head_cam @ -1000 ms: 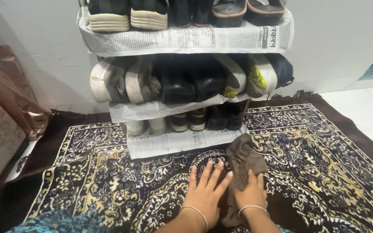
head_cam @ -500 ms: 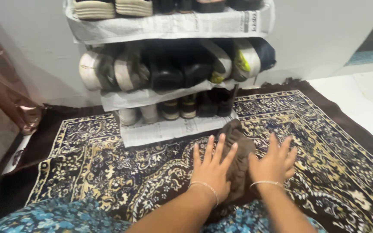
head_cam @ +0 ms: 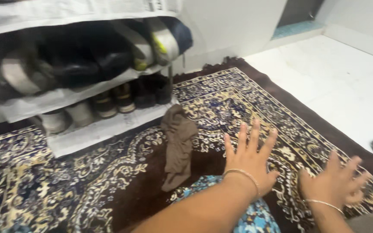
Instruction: The person sits on a rug and wipes a pair of dark sandals with a cloth, cleaning the soles and straps. The person then places the sandals on the floor.
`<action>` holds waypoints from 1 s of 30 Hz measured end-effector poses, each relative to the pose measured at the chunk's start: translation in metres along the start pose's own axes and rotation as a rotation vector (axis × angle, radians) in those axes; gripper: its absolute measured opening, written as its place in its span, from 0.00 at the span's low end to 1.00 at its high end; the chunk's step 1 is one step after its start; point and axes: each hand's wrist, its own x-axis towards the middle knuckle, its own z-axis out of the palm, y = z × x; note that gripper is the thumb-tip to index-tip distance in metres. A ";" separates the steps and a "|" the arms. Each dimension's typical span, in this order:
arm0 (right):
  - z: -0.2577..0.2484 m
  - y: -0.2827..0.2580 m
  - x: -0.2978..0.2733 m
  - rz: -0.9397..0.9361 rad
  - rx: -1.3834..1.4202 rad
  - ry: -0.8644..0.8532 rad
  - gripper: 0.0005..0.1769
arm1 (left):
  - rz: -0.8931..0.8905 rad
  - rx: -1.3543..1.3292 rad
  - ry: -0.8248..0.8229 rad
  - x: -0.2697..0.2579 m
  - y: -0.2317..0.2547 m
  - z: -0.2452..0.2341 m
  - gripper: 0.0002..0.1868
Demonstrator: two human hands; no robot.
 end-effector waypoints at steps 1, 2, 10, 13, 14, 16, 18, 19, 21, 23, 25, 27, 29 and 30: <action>-0.001 0.027 0.002 0.096 -0.038 -0.016 0.61 | 0.013 -0.006 -0.022 0.003 0.011 0.006 0.53; -0.002 0.051 0.005 0.190 -0.076 -0.033 0.65 | 0.023 -0.013 -0.044 0.005 0.021 0.012 0.53; 0.018 0.149 0.011 0.668 0.002 -0.281 0.54 | -0.044 -0.053 -0.254 0.011 0.038 0.037 0.53; 0.018 0.162 0.016 0.762 0.104 -0.371 0.48 | -0.091 -0.050 -0.257 0.013 0.035 0.039 0.53; 0.019 0.167 0.016 0.775 0.133 -0.390 0.46 | -0.095 -0.050 -0.267 0.014 0.034 0.039 0.53; 0.014 0.158 0.019 0.787 0.187 -0.416 0.43 | -0.087 -0.046 -0.272 0.013 0.034 0.037 0.53; 0.004 0.136 0.023 0.722 0.241 -0.413 0.39 | -0.062 -0.043 -0.264 0.010 0.035 0.035 0.53; -0.001 0.118 0.026 0.664 0.262 -0.402 0.38 | -0.073 -0.049 -0.272 0.009 0.035 0.032 0.54; -0.009 0.067 0.035 0.428 0.310 -0.331 0.40 | -0.094 -0.057 -0.285 0.010 0.035 0.023 0.56; -0.020 0.008 0.039 0.165 0.312 -0.268 0.43 | -0.185 -0.128 -0.295 0.009 0.035 0.013 0.58; -0.033 -0.056 0.039 -0.048 0.319 -0.260 0.41 | -0.206 -0.119 -0.251 0.013 0.025 0.002 0.60; -0.044 -0.117 0.031 -0.203 0.308 -0.274 0.33 | -0.163 -0.030 -0.165 0.015 0.005 -0.004 0.61; -0.050 -0.168 0.018 -0.385 0.263 -0.297 0.26 | -0.125 0.133 0.086 0.021 -0.028 -0.009 0.57; -0.051 -0.188 0.011 -0.486 0.255 -0.321 0.26 | -0.108 0.219 0.213 0.022 -0.046 -0.011 0.56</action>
